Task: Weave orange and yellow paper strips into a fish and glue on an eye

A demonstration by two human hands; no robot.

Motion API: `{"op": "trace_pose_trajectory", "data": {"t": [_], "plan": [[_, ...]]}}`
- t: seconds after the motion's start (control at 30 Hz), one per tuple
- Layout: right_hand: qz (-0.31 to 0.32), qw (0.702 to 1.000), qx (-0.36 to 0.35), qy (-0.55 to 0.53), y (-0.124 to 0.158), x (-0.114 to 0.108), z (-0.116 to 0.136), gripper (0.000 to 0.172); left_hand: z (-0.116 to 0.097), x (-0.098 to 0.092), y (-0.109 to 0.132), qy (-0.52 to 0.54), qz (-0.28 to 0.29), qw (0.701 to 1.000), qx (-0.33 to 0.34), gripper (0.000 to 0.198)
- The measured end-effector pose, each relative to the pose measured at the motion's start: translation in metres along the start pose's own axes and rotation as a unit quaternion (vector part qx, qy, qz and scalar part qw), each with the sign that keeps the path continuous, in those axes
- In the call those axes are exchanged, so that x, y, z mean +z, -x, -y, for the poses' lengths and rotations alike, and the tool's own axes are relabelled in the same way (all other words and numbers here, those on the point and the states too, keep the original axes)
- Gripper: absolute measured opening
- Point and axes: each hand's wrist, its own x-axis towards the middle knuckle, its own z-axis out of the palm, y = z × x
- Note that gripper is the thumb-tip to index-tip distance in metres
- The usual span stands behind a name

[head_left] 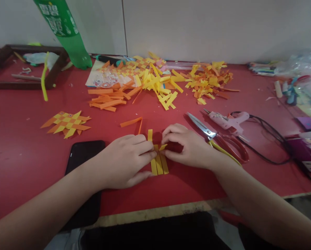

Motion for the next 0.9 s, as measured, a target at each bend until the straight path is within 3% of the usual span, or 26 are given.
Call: {"op": "trace_pose_trajectory", "data": {"t": [0.47,0.9], "plan": [[-0.012,0.999,0.044,0.020,-0.0036,0.0054,0.0023,0.013,-0.0018,0.0004,-0.0012,0.007,0.010,1.000,-0.002,0.043],[-0.029,0.998,0.058,-0.006,-0.0047,0.0075,0.0002,0.010,-0.0039,0.0012,-0.0024,-0.015,-0.009,1.000,0.012,0.043]]}}
